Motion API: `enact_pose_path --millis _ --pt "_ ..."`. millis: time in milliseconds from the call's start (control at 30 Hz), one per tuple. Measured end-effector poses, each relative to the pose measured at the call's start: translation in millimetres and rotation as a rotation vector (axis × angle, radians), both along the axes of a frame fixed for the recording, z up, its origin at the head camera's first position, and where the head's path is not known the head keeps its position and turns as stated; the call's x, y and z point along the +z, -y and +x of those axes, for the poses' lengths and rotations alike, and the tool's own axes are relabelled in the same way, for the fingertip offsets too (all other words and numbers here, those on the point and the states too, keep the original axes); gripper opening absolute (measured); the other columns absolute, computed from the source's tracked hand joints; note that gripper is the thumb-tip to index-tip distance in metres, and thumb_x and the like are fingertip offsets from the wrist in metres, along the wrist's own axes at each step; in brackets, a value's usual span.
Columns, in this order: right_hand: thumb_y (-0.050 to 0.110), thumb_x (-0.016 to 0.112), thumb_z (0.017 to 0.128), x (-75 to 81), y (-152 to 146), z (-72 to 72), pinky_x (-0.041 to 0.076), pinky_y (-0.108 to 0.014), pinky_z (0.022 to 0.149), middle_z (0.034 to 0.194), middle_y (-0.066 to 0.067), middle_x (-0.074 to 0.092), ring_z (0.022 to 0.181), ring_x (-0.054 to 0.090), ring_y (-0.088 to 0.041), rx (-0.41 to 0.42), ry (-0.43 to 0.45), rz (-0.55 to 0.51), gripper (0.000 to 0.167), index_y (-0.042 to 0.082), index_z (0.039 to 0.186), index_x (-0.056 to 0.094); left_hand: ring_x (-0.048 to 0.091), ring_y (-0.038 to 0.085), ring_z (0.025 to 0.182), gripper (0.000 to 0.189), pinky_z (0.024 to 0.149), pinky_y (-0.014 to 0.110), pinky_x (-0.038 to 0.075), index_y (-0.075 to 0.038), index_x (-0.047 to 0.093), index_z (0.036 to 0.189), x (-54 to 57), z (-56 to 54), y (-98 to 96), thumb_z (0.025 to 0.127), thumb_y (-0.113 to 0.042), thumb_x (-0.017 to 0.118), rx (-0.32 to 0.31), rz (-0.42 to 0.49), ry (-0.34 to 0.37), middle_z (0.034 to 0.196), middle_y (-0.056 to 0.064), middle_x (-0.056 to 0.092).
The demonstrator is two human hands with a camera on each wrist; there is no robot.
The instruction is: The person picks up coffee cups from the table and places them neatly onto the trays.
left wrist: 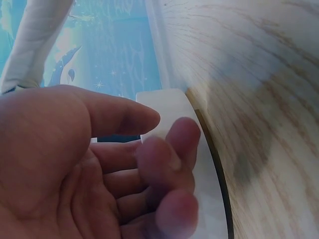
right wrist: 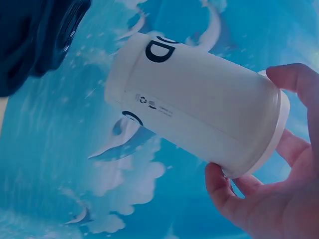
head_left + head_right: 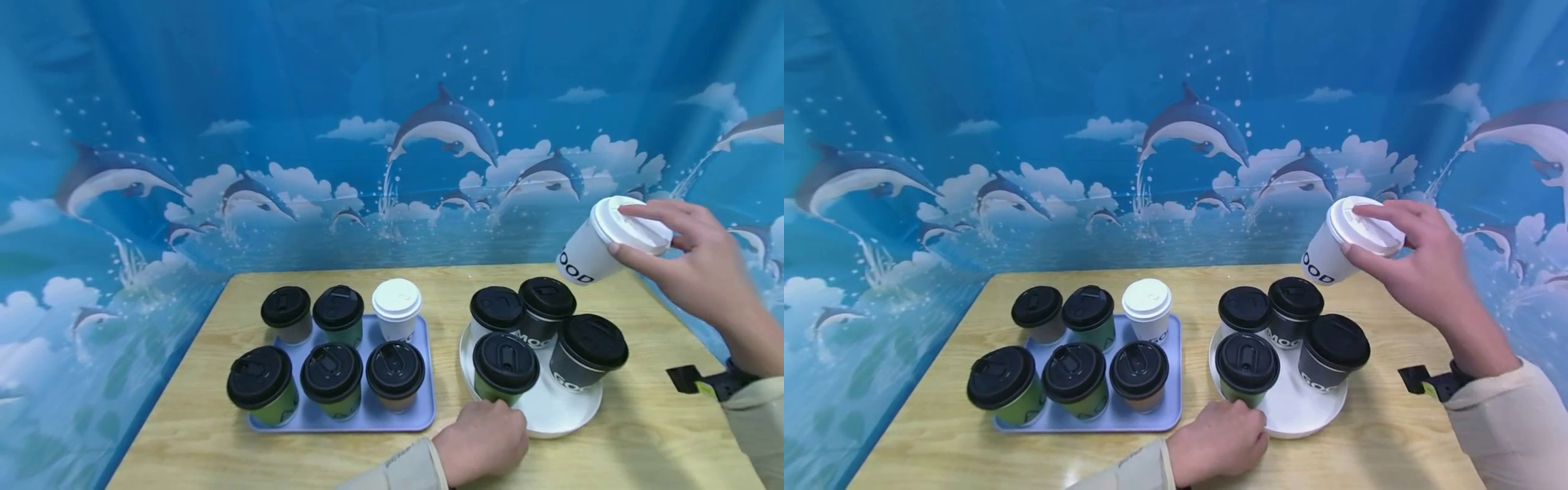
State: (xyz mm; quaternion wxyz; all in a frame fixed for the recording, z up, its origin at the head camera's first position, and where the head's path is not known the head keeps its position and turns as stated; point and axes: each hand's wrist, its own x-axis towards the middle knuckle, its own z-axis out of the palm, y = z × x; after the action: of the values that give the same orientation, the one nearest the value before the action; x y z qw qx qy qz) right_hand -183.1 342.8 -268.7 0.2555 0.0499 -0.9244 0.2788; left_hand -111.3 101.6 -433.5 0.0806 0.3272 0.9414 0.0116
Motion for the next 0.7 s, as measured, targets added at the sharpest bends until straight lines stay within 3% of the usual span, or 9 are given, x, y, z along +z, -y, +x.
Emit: enact_pose_path --millis 200,367,433,500,533,600,667,700 --pt "0.018 0.082 0.087 -3.2 8 29.4 0.035 -0.077 0.095 0.153 -0.031 0.039 0.135 0.034 -0.058 0.061 -0.074 0.047 0.056 0.0 0.137 0.064 0.051 0.01 0.051 0.033 0.04 0.031 0.041 -0.021 0.067 0.069 0.3 0.4 0.1 0.099 -0.034 0.063 -0.012 -0.007 -0.012 0.066 -0.005 0.06" --pt "0.014 0.084 0.083 -7.5 13 50.7 0.035 -0.054 0.106 0.151 -0.03 0.042 0.133 0.035 -0.055 0.057 -0.103 0.044 0.056 0.001 0.135 0.067 0.05 0.01 0.05 0.034 0.039 0.031 0.04 -0.021 0.065 0.068 0.8 1.3 0.8 0.099 -0.034 0.063 -0.025 0.001 -0.009 0.063 -0.005 0.058" --pt "0.013 0.086 0.081 -10.1 15 59.3 0.031 -0.035 0.106 0.149 -0.029 0.045 0.131 0.037 -0.052 0.059 -0.114 0.038 0.056 0.003 0.133 0.068 0.049 0.01 0.049 0.034 0.039 0.031 0.04 -0.021 0.065 0.067 0.9 1.4 1.2 0.099 -0.033 0.063 -0.03 0.004 -0.007 0.063 -0.006 0.057" --pt "0.012 0.087 0.079 -13.2 17 67.3 0.026 -0.033 0.112 0.149 -0.029 0.045 0.131 0.036 -0.052 0.066 -0.115 0.029 0.058 0.004 0.133 0.069 0.049 0.01 0.049 0.035 0.039 0.031 0.04 -0.021 0.064 0.067 0.7 1.3 1.5 0.099 -0.032 0.063 -0.032 0.008 -0.008 0.062 -0.005 0.057" --pt "0.012 0.087 0.08 -14.6 18 71.2 0.026 -0.042 0.116 0.149 -0.029 0.044 0.131 0.036 -0.052 0.065 -0.11 0.027 0.058 0.004 0.134 0.068 0.049 0.01 0.049 0.035 0.039 0.031 0.04 -0.021 0.064 0.067 0.7 1.1 1.7 0.1 -0.032 0.063 -0.035 0.008 -0.008 0.062 -0.005 0.057" --pt "0.01 0.088 0.079 -18.6 19 77.7 0.022 -0.027 0.114 0.148 -0.028 0.045 0.13 0.036 -0.049 0.074 -0.12 0.019 0.059 0.004 0.134 0.068 0.049 0.01 0.049 0.035 0.039 0.031 0.04 -0.021 0.064 0.066 0.7 0.8 1.8 0.1 -0.032 0.062 -0.038 0.01 -0.008 0.062 -0.005 0.057" --pt "0.007 0.088 0.077 -22.3 19 83.4 0.022 -0.025 0.114 0.145 -0.027 0.047 0.13 0.036 -0.045 0.092 -0.143 0.016 0.058 0.005 0.132 0.069 0.049 0.01 0.049 0.035 0.039 0.031 0.04 -0.021 0.064 0.066 0.8 0.4 1.9 0.099 -0.031 0.062 -0.041 0.012 -0.01 0.063 -0.005 0.057" --pt "0.007 0.089 0.076 -24.1 19 85.9 0.02 -0.018 0.11 0.144 -0.027 0.048 0.129 0.037 -0.044 0.1 -0.158 0.02 0.058 0.005 0.131 0.07 0.049 0.01 0.05 0.035 0.039 0.031 0.04 -0.021 0.064 0.066 1.0 0.4 1.9 0.099 -0.031 0.062 -0.043 0.011 -0.011 0.063 -0.005 0.057"
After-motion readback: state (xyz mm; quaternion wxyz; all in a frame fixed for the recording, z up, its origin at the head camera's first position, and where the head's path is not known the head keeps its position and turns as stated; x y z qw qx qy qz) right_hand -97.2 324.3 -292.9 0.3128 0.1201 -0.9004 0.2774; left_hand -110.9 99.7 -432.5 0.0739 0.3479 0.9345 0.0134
